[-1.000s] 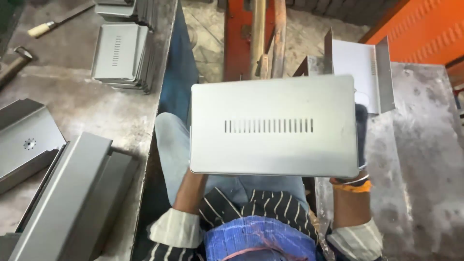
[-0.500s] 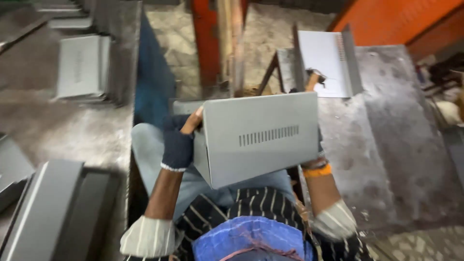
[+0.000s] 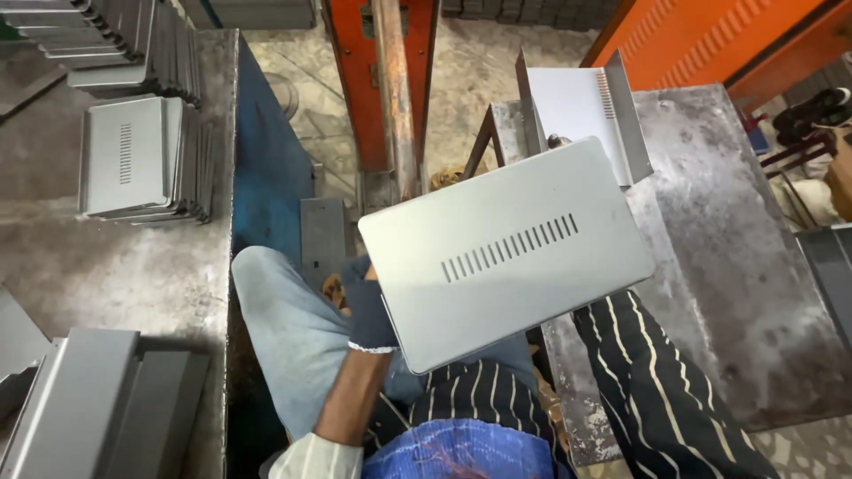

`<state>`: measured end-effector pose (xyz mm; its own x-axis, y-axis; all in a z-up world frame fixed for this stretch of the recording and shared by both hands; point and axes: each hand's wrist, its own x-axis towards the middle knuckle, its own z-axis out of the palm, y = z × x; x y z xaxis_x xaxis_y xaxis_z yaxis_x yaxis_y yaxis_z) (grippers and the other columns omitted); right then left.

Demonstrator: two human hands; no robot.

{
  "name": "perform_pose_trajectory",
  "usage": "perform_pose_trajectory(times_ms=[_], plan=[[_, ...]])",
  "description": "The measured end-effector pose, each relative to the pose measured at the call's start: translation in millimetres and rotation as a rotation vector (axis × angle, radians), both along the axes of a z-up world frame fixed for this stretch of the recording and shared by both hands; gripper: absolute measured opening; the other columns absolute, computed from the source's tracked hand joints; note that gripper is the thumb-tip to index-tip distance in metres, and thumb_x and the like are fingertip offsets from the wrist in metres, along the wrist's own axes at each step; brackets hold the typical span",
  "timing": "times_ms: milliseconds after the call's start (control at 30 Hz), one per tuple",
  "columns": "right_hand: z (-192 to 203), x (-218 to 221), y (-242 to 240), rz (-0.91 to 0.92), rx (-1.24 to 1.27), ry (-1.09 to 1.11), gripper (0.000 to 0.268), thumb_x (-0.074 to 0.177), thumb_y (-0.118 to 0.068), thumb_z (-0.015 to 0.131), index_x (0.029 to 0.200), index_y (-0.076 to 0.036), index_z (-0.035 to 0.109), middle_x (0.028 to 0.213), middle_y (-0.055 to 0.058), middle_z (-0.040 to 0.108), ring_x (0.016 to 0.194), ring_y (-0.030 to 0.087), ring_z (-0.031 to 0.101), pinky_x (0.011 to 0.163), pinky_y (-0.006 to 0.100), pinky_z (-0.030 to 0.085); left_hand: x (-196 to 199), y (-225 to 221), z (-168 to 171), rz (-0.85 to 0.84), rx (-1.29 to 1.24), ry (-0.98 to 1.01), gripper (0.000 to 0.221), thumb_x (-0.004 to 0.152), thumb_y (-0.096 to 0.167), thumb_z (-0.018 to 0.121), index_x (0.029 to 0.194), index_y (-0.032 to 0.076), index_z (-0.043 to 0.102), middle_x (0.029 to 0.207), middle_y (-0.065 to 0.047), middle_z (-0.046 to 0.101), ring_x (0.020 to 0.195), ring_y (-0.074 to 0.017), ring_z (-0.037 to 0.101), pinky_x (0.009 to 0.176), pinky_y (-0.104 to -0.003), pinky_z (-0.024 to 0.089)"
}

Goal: Assembling metal parts to form enclosures using a spot welder and a hammer.

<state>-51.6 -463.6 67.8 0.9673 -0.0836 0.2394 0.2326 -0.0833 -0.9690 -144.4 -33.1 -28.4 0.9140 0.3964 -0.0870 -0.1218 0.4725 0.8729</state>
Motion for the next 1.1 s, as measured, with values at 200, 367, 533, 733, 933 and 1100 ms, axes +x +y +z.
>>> perform_pose_trajectory(times_ms=[200,367,533,733,933,1100], plan=[[66,23,50,0.015,0.110,0.008,0.030,0.098,-0.026,0.060,0.112,-0.001,0.068,0.097,0.006,0.070,0.087,0.016,0.066,0.082,0.030,0.053,-14,-18,39,0.050,-0.188,-0.009,0.017,0.104,0.012,0.066,0.104,-0.003,0.059,0.089,-0.011,0.066,0.074,-0.0165,0.065,0.062,-0.032,0.053],[73,17,52,-0.011,0.192,0.030,0.032,0.097,-0.026,0.059,0.116,-0.001,0.067,0.102,0.006,0.071,0.092,0.016,0.067,0.085,0.030,0.054,-18,-31,89,-0.034,-0.174,-0.028,0.025,0.106,0.011,0.065,0.095,-0.012,0.070,0.082,-0.012,0.068,0.066,-0.0154,0.062,0.055,-0.031,0.047],[68,1,38,-0.049,0.276,0.040,0.034,0.096,-0.025,0.059,0.119,-0.001,0.066,0.107,0.006,0.071,0.097,0.015,0.068,0.089,0.029,0.055,-16,-36,158,-0.105,-0.705,0.222,0.032,0.091,0.019,0.050,0.089,-0.001,0.074,0.074,-0.009,0.072,0.062,-0.0171,0.068,0.058,-0.028,0.053],[64,-14,26,-0.114,0.400,0.031,0.038,0.095,-0.025,0.059,0.124,0.000,0.065,0.112,0.005,0.072,0.103,0.015,0.070,0.094,0.029,0.057,-15,-33,120,0.023,-0.140,0.063,0.021,0.101,0.009,0.062,0.090,-0.007,0.072,0.078,-0.009,0.069,0.062,-0.0150,0.062,0.051,-0.030,0.046],[79,-58,41,-0.172,0.514,0.054,0.042,0.094,-0.024,0.059,0.128,0.000,0.064,0.117,0.005,0.073,0.107,0.015,0.072,0.097,0.028,0.059,-16,-34,119,0.055,-0.184,0.015,0.019,0.103,0.009,0.062,0.095,-0.006,0.071,0.085,-0.010,0.070,0.069,-0.0158,0.064,0.056,-0.030,0.049],[136,-167,95,-0.193,0.144,-0.146,0.026,0.115,-0.030,0.058,0.123,-0.005,0.054,0.093,0.009,0.065,0.080,0.021,0.064,0.066,0.033,0.055,-21,-42,178,-0.047,-0.472,0.043,0.029,0.103,0.019,0.051,0.106,-0.003,0.070,0.094,-0.010,0.074,0.078,-0.0183,0.071,0.069,-0.032,0.057]])
